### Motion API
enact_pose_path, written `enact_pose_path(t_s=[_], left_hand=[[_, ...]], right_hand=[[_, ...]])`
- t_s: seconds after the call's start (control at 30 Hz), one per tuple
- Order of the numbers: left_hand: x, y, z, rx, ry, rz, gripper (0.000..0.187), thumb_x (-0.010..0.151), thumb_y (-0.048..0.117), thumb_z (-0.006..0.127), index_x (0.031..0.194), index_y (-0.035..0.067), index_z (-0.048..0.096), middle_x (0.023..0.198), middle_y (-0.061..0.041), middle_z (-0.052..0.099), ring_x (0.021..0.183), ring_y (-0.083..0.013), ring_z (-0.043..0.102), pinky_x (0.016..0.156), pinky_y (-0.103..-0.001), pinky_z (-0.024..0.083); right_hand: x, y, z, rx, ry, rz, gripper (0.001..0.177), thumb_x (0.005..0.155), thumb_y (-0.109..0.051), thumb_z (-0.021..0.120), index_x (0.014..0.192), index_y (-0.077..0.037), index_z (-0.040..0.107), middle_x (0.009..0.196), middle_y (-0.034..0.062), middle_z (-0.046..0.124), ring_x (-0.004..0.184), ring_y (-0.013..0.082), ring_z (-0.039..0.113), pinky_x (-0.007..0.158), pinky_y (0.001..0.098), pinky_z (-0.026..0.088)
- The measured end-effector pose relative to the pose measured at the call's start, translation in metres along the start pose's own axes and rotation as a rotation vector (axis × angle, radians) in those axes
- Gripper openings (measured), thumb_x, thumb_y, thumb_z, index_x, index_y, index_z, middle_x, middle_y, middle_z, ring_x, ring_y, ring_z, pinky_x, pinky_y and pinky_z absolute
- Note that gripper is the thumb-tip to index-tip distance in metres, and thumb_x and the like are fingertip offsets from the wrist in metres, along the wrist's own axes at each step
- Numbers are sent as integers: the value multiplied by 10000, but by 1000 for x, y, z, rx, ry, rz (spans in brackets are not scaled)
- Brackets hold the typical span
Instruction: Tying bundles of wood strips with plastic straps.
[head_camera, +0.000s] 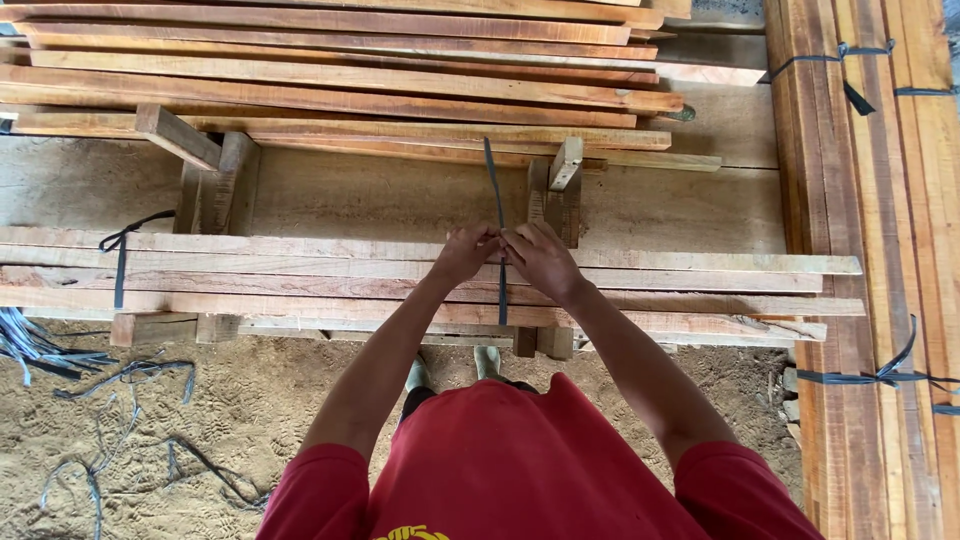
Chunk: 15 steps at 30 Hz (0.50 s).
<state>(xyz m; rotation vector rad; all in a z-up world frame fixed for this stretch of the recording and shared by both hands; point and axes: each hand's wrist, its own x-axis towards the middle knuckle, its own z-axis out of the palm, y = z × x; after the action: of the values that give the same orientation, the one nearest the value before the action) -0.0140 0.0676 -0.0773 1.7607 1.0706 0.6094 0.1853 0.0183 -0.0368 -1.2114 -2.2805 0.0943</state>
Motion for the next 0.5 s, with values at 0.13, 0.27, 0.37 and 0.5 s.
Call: enact_pose_path(t_s=[0.13,0.27,0.37,0.5], left_hand=[[-6,10,-13,-140,-86,22,203,973,79,690,1175,77,713,1091,-113,778,1118,-275,726,1027,-440,522],[-6,-6,-7,-152,-67,72,302,956,93,751,1192,58,566,1063,-136,740,1070,-284,732,994,-460,534],[-16,11,-11,-97,-45,117,385,970,121,750,1139,136,404,979,-113,701,992,-304,743,968,-455,518],[-14,14,-11,20,-44,80,389,974,196,705,1093,206,335,909,-93,694,896,-371,737,831,-503,524]], right_hand=[[0,2,-3,8,-15,50,179,984,-81,679,1162,-57,676,935,75,540,802,244,604,709,400,536],[-6,6,10,39,-80,135,112,1034,-158,630,1086,-75,686,866,38,467,711,189,526,649,376,478],[-7,9,12,94,-129,186,166,1061,-194,598,997,-74,693,839,33,447,680,186,503,627,373,461],[6,-10,-9,207,-189,316,264,1066,-203,545,858,-68,635,777,40,407,615,193,443,590,425,400]])
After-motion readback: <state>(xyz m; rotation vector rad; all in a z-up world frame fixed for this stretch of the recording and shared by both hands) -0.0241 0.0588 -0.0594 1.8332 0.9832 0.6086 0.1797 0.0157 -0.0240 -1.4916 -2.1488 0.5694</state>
